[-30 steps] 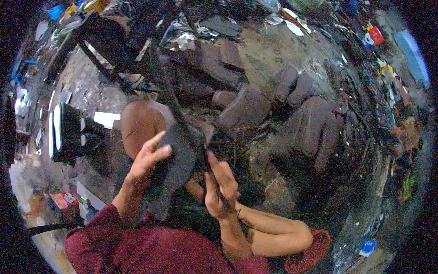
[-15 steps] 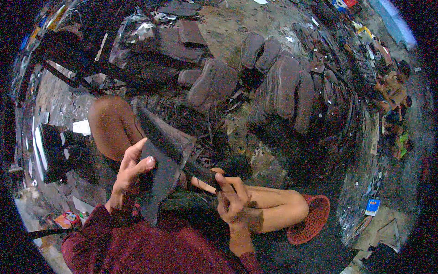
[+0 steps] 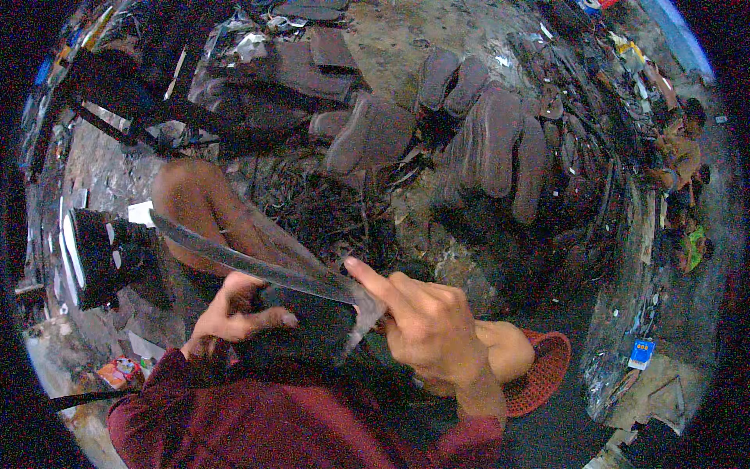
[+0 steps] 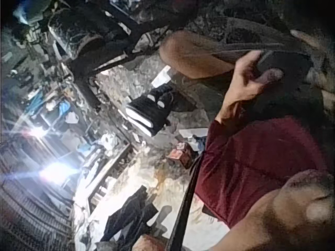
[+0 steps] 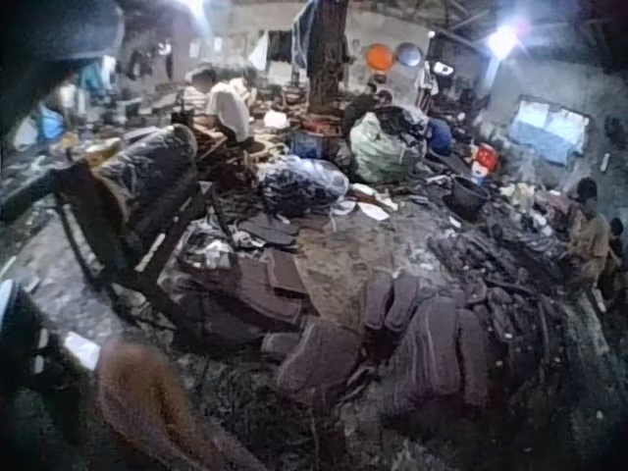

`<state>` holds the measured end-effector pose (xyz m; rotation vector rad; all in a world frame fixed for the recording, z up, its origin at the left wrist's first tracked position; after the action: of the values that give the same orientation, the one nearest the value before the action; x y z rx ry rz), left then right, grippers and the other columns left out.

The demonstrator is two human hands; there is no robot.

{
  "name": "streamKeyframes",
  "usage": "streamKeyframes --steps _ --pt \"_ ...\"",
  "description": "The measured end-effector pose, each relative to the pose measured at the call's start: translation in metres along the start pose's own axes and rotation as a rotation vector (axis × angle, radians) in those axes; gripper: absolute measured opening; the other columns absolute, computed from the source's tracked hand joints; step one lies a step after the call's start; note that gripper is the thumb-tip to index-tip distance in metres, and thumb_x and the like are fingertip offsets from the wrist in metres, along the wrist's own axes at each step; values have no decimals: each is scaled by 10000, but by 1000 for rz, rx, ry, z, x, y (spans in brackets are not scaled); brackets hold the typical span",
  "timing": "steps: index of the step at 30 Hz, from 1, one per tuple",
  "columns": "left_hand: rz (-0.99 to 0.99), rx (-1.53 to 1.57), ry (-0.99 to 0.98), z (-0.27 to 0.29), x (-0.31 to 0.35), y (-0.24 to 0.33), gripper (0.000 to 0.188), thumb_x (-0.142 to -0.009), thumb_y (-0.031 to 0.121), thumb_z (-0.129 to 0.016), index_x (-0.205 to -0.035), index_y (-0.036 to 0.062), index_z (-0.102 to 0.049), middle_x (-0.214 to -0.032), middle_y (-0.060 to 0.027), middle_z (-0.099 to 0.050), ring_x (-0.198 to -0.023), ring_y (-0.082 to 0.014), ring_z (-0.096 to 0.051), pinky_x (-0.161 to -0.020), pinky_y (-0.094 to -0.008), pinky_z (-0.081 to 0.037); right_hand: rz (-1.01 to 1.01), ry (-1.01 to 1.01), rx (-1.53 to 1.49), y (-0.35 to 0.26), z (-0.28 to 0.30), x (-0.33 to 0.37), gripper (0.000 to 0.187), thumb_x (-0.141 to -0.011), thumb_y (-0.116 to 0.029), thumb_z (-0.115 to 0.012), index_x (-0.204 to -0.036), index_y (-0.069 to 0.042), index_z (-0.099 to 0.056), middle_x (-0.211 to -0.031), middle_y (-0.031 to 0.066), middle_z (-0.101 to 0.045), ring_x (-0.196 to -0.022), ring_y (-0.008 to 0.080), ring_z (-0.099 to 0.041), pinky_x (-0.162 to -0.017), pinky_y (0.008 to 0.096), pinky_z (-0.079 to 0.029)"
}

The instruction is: The person sits on the floor and uses a knife to trim and shape the edges of a dark shoe sole. They repeatedly cut along the perimeter, flip the sole, and continue trimming until the edges are even.

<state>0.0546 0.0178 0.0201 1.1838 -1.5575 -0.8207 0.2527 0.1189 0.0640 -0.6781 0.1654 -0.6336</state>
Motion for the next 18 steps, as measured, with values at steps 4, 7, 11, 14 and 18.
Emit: streamKeyframes --steps 4,7,11,14,18 --pt "-145 -122 -347 28 -11 -18 565 -852 138 -730 -1324 -60 -491 -1246 -117 -595 -1082 -198 -585 -968 -317 -433 -32 0 -309 2 -2 -14 585 -814 -98 -667 -1374 -82 -500 -1143 153 -660 -917 303 -690 -737 372 -560" --pt "103 716 -328 42 -9 -44 760 -789 184 -763 -1399 -49 -376 -1379 -159 -474 -1235 -261 -482 -1058 -382 -373 -89 190 -672 17 -23 -6 528 -899 -88 -594 -1405 -34 -455 -1097 157 -658 -868 228 -668 -769 316 -529" --pt "-481 875 -367 -4 -40 -42 905 -703 147 -801 -1430 -27 -291 -1462 -199 -359 -1367 -335 -352 -1121 -469 -314 -163 601 -340 13 -54 4 466 -950 -110 -521 -1389 32 -453 -1252 145 -591 -895 136 -618 -759 258 -514" --pt "-156 905 257 5 -39 -23 540 -843 197 -708 -1271 -10 -453 -1206 -151 -574 -1096 -284 -585 -958 -432 -481 -200 590 -815 -5 -72 -10 497 -983 -176 -495 -1419 40 -397 -1197 100 -589 -856 116 -586 -746 250 -496" --pt "-79 768 474 14 -56 -3 371 -861 194 -694 -1138 -5 -549 -1010 -97 -662 -885 -210 -670 -809 -350 -565 -294 426 -1086 2 -96 4 526 -1007 -223 -464 -1443 46 -346 -1060 74 -618 -818 120 -564 -724 283 -492"
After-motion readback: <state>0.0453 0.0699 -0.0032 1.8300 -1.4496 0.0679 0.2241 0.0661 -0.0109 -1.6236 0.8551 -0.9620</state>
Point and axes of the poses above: each hand's wrist, its own x-axis away from the middle knuckle, its own z-axis out of the back of the hand, y = z × x, the point moved 4 cm from there along -x, towards the middle knuckle
